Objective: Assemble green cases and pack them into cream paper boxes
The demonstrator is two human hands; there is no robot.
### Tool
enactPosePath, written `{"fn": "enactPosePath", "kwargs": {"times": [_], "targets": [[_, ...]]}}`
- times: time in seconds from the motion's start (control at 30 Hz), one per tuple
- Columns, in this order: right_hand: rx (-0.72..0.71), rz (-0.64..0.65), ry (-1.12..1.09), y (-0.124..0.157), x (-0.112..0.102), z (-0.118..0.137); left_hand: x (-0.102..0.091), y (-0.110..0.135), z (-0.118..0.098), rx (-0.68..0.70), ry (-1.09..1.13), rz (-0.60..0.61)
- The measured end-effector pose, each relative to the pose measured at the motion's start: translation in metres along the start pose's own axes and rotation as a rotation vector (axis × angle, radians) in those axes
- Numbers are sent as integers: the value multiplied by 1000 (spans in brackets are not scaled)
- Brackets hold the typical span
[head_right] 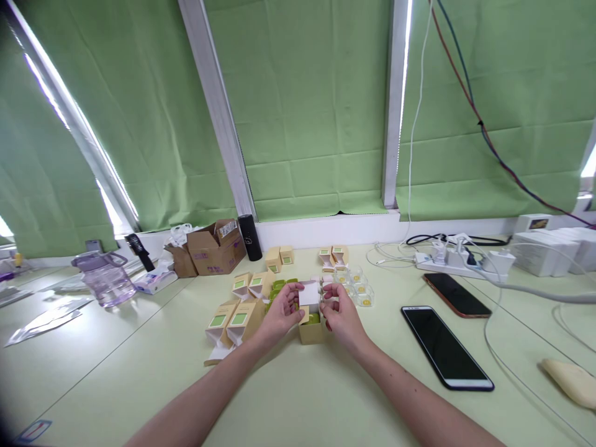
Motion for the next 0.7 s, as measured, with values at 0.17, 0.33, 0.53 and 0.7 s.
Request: {"fn": "enactPosePath", "kwargs": {"times": [0.17, 0.33, 0.53, 0.7], "targets": [[18, 43, -14, 2, 6, -3, 0, -2, 4, 3, -4, 5], [40, 54, 10, 3, 8, -5, -1, -1, 3, 19, -19, -1], [33, 52, 77, 3, 7, -7, 0, -2, 3, 9, -19, 0], [-13, 31, 131, 2, 5, -6, -1, -2, 3, 9, -21, -10]]}}
Point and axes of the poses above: each hand's wrist, its own y-axis away from the middle knuckle, its own x-axis out of the palm, z = x × y, the point moved 9 cm from there along -y, towards the middle knuckle
